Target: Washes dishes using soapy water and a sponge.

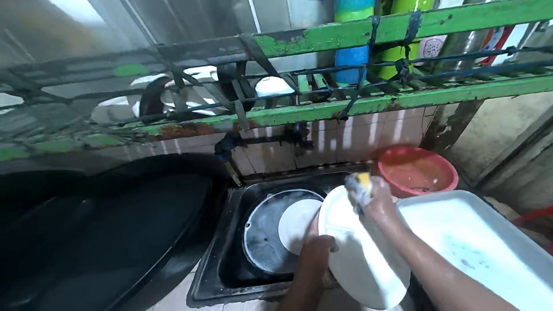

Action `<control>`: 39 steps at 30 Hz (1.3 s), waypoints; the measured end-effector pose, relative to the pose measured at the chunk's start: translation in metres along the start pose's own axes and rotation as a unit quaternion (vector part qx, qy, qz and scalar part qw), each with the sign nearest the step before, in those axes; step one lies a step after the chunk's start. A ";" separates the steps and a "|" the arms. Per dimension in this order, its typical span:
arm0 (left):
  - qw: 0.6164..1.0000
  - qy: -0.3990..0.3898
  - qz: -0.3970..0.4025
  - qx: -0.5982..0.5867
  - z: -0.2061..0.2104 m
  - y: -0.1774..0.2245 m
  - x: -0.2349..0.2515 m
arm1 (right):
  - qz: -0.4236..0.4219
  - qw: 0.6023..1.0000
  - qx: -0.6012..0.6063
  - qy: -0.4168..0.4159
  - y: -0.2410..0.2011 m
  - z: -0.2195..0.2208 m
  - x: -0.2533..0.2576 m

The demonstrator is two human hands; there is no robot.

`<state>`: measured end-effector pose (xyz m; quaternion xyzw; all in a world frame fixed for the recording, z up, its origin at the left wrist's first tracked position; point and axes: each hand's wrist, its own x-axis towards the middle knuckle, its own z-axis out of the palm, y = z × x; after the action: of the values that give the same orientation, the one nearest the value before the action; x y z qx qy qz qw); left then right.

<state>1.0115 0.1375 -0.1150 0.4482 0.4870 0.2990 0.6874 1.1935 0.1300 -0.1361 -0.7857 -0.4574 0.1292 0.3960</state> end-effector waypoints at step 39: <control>0.929 0.262 0.077 0.252 -0.170 -0.065 0.135 | 0.111 0.962 -0.246 -0.042 0.190 -0.170 -0.133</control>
<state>0.8972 0.2796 -0.2490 0.5484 0.6727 0.3255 0.3751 1.3338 -0.1152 -0.1871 -0.8985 -0.4012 0.0891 0.1541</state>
